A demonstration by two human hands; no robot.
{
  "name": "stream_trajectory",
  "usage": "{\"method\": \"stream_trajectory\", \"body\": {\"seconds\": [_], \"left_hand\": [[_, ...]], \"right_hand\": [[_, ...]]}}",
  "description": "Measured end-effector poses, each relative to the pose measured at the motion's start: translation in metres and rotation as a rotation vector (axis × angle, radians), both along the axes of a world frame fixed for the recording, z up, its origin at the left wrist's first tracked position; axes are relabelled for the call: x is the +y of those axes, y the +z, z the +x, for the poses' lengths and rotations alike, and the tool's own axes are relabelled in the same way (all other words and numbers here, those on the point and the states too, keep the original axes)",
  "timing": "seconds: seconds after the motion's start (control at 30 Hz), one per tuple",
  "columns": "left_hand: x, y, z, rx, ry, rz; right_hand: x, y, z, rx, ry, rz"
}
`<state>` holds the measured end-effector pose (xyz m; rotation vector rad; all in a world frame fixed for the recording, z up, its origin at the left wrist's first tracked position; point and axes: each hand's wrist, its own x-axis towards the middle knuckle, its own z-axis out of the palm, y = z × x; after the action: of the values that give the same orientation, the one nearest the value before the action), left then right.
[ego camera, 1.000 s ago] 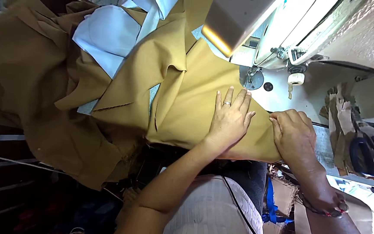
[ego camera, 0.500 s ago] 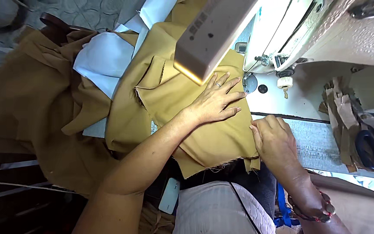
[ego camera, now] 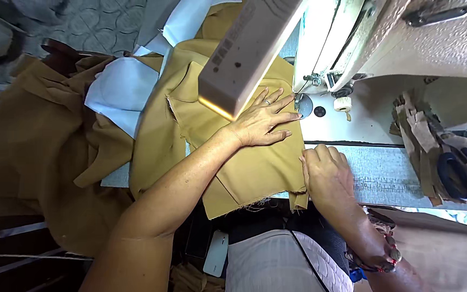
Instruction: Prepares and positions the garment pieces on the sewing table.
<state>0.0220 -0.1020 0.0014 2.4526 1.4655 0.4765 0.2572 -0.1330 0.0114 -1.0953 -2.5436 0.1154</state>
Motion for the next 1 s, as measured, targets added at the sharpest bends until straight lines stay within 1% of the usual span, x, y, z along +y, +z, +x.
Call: {"method": "stream_trajectory", "body": {"seconds": [0.2, 0.3, 0.4, 0.43, 0.53, 0.6, 0.7, 0.8, 0.87, 1.0], "left_hand": [[0.008, -0.002, -0.011, 0.014, -0.068, 0.035], [0.010, 0.002, -0.011, -0.028, -0.059, 0.041], [0.000, 0.016, -0.001, 0.055, 0.053, -0.060], [-0.008, 0.020, 0.006, 0.078, 0.111, -0.051], [-0.035, 0.023, 0.035, 0.012, 0.276, 0.010], [-0.046, 0.018, 0.051, -0.066, 0.338, 0.009], [-0.051, 0.007, 0.064, -0.098, 0.370, 0.037], [-0.059, 0.011, 0.071, -0.062, 0.389, 0.025], [-0.062, 0.010, 0.072, -0.060, 0.400, 0.010], [-0.063, -0.001, 0.069, -0.082, 0.406, 0.052]], "right_hand": [[-0.002, -0.003, -0.007, 0.038, 0.012, -0.018], [-0.001, -0.003, -0.007, 0.063, 0.016, -0.046], [0.000, -0.007, -0.003, 0.096, 0.031, -0.068], [-0.001, -0.009, -0.001, 0.105, 0.036, -0.070], [-0.002, -0.013, 0.002, 0.138, 0.044, -0.068], [-0.003, -0.014, 0.003, 0.140, 0.043, -0.078], [-0.002, -0.013, 0.003, 0.140, 0.046, -0.085], [-0.004, -0.014, 0.005, 0.145, 0.047, -0.080], [-0.004, -0.014, 0.006, 0.135, 0.043, -0.068], [-0.002, -0.017, 0.005, 0.114, 0.047, -0.016]]}}
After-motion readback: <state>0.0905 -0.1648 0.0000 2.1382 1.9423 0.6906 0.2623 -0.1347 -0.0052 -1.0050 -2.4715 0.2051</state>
